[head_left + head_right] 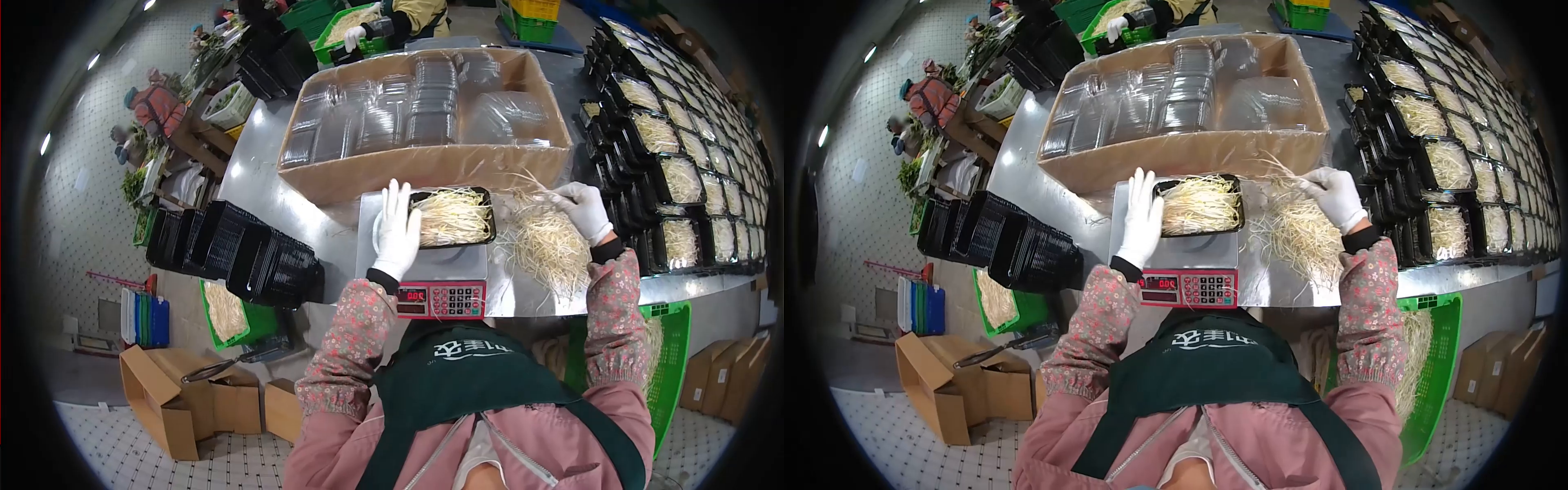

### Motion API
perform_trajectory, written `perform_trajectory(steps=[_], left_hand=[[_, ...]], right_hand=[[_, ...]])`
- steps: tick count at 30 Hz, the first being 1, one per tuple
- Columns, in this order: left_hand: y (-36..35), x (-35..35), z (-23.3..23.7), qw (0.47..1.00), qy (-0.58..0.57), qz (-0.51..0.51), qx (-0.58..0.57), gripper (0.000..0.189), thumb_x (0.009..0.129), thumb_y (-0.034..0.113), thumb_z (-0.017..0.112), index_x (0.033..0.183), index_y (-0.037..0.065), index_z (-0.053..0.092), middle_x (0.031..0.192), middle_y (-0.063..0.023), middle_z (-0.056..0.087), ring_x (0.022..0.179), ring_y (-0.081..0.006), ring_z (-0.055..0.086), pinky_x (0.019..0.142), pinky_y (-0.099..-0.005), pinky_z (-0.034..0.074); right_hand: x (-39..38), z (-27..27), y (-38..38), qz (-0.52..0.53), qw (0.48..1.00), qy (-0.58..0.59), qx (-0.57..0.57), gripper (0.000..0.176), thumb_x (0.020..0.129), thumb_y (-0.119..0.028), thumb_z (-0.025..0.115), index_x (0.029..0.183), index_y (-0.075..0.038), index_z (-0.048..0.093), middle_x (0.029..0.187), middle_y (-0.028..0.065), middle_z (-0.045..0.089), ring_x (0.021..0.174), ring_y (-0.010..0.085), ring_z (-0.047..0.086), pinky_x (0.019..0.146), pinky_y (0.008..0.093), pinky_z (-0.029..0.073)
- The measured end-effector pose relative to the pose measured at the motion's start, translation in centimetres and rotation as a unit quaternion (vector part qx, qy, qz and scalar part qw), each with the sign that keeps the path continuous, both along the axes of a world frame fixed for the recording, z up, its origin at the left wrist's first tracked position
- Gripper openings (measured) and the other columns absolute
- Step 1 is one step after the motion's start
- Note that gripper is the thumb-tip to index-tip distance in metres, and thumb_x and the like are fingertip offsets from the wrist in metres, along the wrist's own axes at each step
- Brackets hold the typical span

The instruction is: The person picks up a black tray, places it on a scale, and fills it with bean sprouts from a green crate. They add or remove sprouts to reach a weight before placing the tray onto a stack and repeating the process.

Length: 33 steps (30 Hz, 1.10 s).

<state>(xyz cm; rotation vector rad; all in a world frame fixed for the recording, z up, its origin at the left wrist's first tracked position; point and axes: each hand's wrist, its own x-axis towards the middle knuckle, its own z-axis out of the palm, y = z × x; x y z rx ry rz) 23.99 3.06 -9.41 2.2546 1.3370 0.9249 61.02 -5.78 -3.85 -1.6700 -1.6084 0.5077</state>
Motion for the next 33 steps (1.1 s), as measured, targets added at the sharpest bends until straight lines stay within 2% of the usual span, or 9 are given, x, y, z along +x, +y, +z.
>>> perform_trajectory(steps=[2, 5, 8, 10, 12, 16, 18, 25, 33], left_hand=[[1.7, -2.6, -0.1, 0.998, -0.066, 0.0, -0.014, 0.056, 0.099, 0.023, 0.049, 0.15, 0.005, 0.034, 0.156, -0.0202, 0.029, 0.146, -0.0349, 0.025, 0.118, -0.0428, 0.023], [3.4, -5.0, 1.6, 0.995, -0.079, 0.014, -0.056, 0.055, 0.101, 0.027, 0.047, 0.149, 0.002, 0.033, 0.154, -0.0211, 0.033, 0.145, -0.0354, 0.026, 0.118, -0.041, 0.024], [4.4, -2.8, 3.8, 0.999, -0.016, 0.022, -0.038, 0.06, 0.1, 0.035, 0.048, 0.148, 0.002, 0.033, 0.152, -0.0222, 0.034, 0.144, -0.0385, 0.028, 0.118, -0.0425, 0.023], [4.1, 2.6, 1.7, 0.998, 0.056, -0.02, 0.003, 0.061, 0.099, 0.039, 0.048, 0.146, 0.002, 0.036, 0.152, -0.0221, 0.036, 0.143, -0.0401, 0.028, 0.118, -0.0464, 0.023], [2.3, 4.9, -0.8, 0.986, 0.138, -0.077, 0.05, 0.058, 0.097, 0.035, 0.05, 0.144, 0.002, 0.04, 0.15, -0.0214, 0.038, 0.14, -0.0412, 0.032, 0.115, -0.0498, 0.025], [-0.2, 4.4, -2.5, 0.965, 0.232, -0.115, 0.045, 0.058, 0.085, 0.02, 0.056, 0.14, 0.004, 0.045, 0.143, -0.0182, 0.045, 0.137, -0.0375, 0.036, 0.112, -0.0507, 0.029], [-1.1, 3.7, -2.7, 0.958, 0.255, -0.106, 0.079, 0.058, 0.085, 0.019, 0.055, 0.14, 0.004, 0.045, 0.142, -0.0174, 0.047, 0.134, -0.0357, 0.038, 0.111, -0.0517, 0.029], [1.1, 3.7, -3.7, 0.974, 0.181, -0.135, 0.034, 0.048, 0.089, 0.023, 0.051, 0.134, 0.006, 0.049, 0.127, -0.0136, 0.054, 0.117, -0.0322, 0.049, 0.103, -0.0506, 0.036], [-1.7, 3.2, -1.9, 0.984, 0.033, -0.068, 0.164, 0.061, 0.085, 0.021, 0.06, 0.141, 0.004, 0.044, 0.138, -0.0157, 0.051, 0.129, -0.0343, 0.045, 0.108, -0.0513, 0.032]], right_hand=[[2.1, -4.1, -0.2, -0.038, 0.992, 0.122, -0.021, 0.018, 0.084, -0.014, 0.075, 0.094, 0.0, 0.073, 0.081, 0.0164, 0.07, 0.073, 0.0224, 0.068, 0.069, 0.0319, 0.051], [3.9, -5.9, -0.8, 0.02, 0.953, -0.207, -0.219, 0.034, 0.083, -0.023, 0.074, 0.109, -0.001, 0.07, 0.098, 0.0177, 0.071, 0.087, 0.0341, 0.068, 0.082, 0.0402, 0.053], [1.0, -4.5, 0.2, 0.055, 0.946, -0.308, -0.086, 0.051, 0.086, -0.028, 0.071, 0.129, -0.004, 0.058, 0.121, 0.0202, 0.063, 0.111, 0.0376, 0.06, 0.095, 0.0427, 0.048], [-4.5, -4.8, 4.3, 0.065, 0.981, -0.154, 0.103, 0.06, 0.089, -0.03, 0.067, 0.139, -0.005, 0.047, 0.136, 0.0215, 0.053, 0.126, 0.0362, 0.05, 0.105, 0.042, 0.041], [-9.6, -5.6, 6.1, 0.075, 0.972, -0.12, 0.185, 0.056, 0.092, -0.032, 0.063, 0.137, -0.002, 0.049, 0.135, 0.0225, 0.054, 0.127, 0.0378, 0.049, 0.107, 0.0422, 0.039], [-16.8, -7.7, 4.4, 0.089, 0.954, -0.28, 0.06, 0.06, 0.096, -0.035, 0.05, 0.14, 0.005, 0.042, 0.135, 0.0272, 0.052, 0.128, 0.04, 0.048, 0.115, 0.0508, 0.026], [-17.5, -8.1, 3.2, 0.112, 0.97, -0.211, 0.051, 0.063, 0.097, -0.038, 0.045, 0.142, 0.007, 0.038, 0.134, 0.0298, 0.051, 0.128, 0.0386, 0.049, 0.115, 0.0533, 0.022], [-17.0, -7.4, 5.6, 0.127, 0.962, -0.233, -0.055, 0.063, 0.097, -0.042, 0.046, 0.14, 0.004, 0.041, 0.117, 0.0236, 0.064, 0.11, 0.0391, 0.059, 0.104, 0.0475, 0.04], [-14.3, -4.2, 5.8, 0.247, 0.94, -0.229, -0.051, 0.063, 0.092, -0.045, 0.052, 0.138, -0.002, 0.047, 0.121, 0.0184, 0.063, 0.106, 0.0413, 0.058, 0.093, 0.0478, 0.046]])
